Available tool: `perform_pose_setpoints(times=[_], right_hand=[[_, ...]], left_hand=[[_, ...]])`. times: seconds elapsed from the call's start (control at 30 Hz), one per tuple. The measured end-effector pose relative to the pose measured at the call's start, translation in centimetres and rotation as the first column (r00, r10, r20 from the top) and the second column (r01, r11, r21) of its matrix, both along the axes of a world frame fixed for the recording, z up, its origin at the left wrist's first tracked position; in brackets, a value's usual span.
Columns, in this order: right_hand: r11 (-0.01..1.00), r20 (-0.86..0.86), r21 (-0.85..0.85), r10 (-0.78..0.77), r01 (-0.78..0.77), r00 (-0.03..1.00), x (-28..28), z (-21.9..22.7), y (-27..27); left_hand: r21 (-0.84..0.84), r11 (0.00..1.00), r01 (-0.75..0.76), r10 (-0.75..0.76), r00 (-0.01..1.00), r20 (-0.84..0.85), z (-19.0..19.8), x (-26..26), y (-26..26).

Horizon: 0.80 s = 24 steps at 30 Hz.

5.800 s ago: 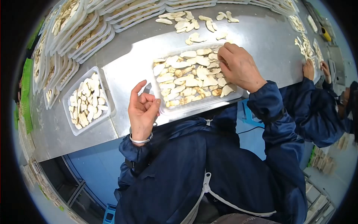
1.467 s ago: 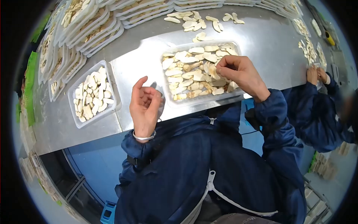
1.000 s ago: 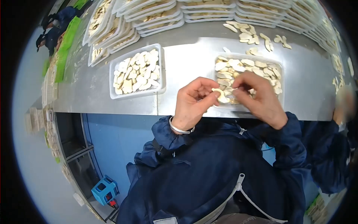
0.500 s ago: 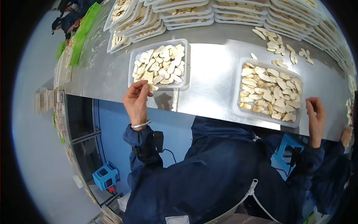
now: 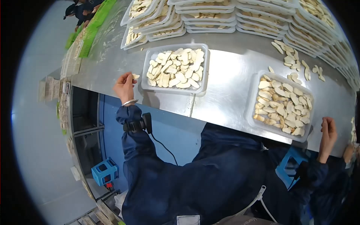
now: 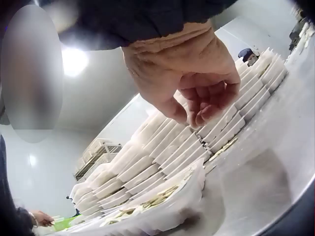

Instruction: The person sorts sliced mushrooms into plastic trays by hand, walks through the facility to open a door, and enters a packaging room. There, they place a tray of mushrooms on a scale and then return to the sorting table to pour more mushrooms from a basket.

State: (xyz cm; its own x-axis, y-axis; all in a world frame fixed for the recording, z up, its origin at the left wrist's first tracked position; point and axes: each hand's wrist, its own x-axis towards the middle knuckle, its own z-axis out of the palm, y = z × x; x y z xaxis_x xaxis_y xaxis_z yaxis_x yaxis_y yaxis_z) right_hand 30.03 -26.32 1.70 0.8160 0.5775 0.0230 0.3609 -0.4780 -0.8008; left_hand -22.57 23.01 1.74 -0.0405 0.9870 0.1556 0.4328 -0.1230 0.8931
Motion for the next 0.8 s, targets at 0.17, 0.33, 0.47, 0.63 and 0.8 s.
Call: perform_pose_setpoints(times=[0.17,0.33,0.47,0.63,0.8], right_hand=[[0.999,0.014,-0.048,-0.006,0.007,1.000,-0.6,0.3,0.5],[1.000,0.030,0.027,-0.003,0.002,1.000,0.2,1.7,0.9],[0.999,0.172,-0.009,0.045,-0.044,0.984,1.1,3.9,2.1],[0.966,0.284,-0.199,0.216,-0.163,0.934,2.8,7.6,5.8],[0.873,0.388,-0.396,0.439,-0.284,0.811,5.5,6.1,9.1]], left_hand=[[0.103,0.993,-0.064,0.082,0.980,-0.180,-3.8,-3.0,3.4],[0.384,0.921,-0.068,0.183,0.945,-0.271,-3.3,-2.7,1.4],[0.076,0.993,0.087,-0.093,0.992,0.082,2.0,2.7,-5.8],[-0.112,0.855,0.506,-0.502,0.862,0.069,2.1,11.2,-15.7],[-0.279,0.662,0.696,-0.658,0.718,0.227,-0.2,15.9,-20.8]])
